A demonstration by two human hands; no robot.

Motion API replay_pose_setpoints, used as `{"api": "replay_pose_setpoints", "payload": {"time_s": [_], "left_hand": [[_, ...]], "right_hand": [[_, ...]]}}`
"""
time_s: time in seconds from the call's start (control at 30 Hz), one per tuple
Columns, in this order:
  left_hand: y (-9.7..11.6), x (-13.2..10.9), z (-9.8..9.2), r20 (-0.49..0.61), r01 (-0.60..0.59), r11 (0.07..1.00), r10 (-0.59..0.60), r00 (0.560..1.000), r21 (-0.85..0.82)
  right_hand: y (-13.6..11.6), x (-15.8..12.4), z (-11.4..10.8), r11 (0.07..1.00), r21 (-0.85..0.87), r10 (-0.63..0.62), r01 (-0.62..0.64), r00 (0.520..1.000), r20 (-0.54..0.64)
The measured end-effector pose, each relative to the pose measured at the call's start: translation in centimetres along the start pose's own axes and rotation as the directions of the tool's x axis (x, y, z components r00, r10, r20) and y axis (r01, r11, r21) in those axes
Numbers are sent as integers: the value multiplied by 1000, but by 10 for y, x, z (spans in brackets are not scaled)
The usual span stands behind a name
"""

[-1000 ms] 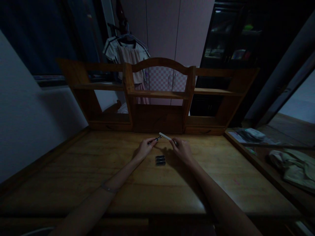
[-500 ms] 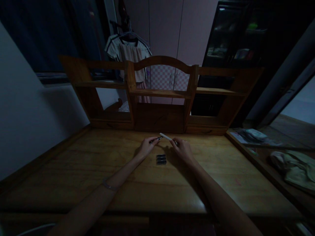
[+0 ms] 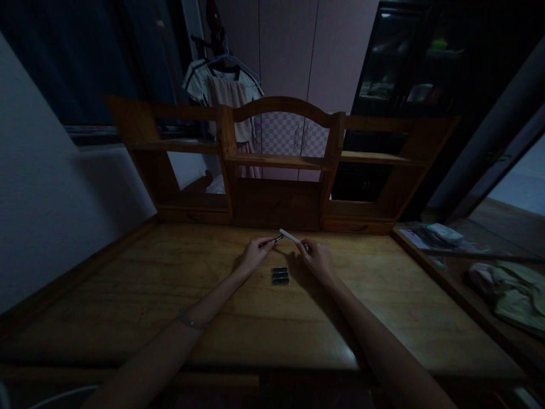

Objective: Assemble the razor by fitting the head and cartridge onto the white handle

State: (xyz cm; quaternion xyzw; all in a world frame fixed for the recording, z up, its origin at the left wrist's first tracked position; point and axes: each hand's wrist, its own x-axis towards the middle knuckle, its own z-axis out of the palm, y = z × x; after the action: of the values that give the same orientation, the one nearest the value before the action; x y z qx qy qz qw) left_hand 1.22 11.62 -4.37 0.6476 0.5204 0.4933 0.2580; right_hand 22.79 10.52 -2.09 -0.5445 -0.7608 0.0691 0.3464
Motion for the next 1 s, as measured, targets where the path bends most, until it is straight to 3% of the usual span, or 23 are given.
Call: {"api": "replay_pose_setpoints", "payload": {"time_s": [0.17, 0.3, 0.43, 0.53, 0.67, 0.77, 0.87, 1.0], "left_hand": [[4, -2, 0, -17, 26, 999, -27, 999, -35], [3, -2, 0, -27, 43, 998, -45, 999, -50], [-2, -1, 1, -22, 7, 998, -9, 1000, -56], [-5, 1, 2, -18, 72, 986, -75, 997, -151], [-7, 2, 1, 97, 281, 839, -267, 959, -466], [-7, 3, -2, 229, 377, 668, -303, 925, -642], [-9, 4, -2, 295, 413, 585, -291, 910, -698], [-11, 3, 1, 376, 460, 573, -266, 887, -678]], "right_hand": [[-2, -1, -3, 1000, -22, -2, 1, 999, -32], [-6, -3, 0, 999, -10, -49, 49, 999, 16], [-3, -2, 1, 998, -64, 17, -18, 1000, -19], [4, 0, -2, 991, -113, 62, -70, 995, -72], [6, 0, -6, 993, -103, 50, -63, 991, -121], [2, -1, -4, 999, -39, -38, 34, 992, -116], [-2, -2, -1, 990, 30, -136, 137, 989, -50], [-4, -1, 1, 986, 59, -161, 159, 987, 28]]}}
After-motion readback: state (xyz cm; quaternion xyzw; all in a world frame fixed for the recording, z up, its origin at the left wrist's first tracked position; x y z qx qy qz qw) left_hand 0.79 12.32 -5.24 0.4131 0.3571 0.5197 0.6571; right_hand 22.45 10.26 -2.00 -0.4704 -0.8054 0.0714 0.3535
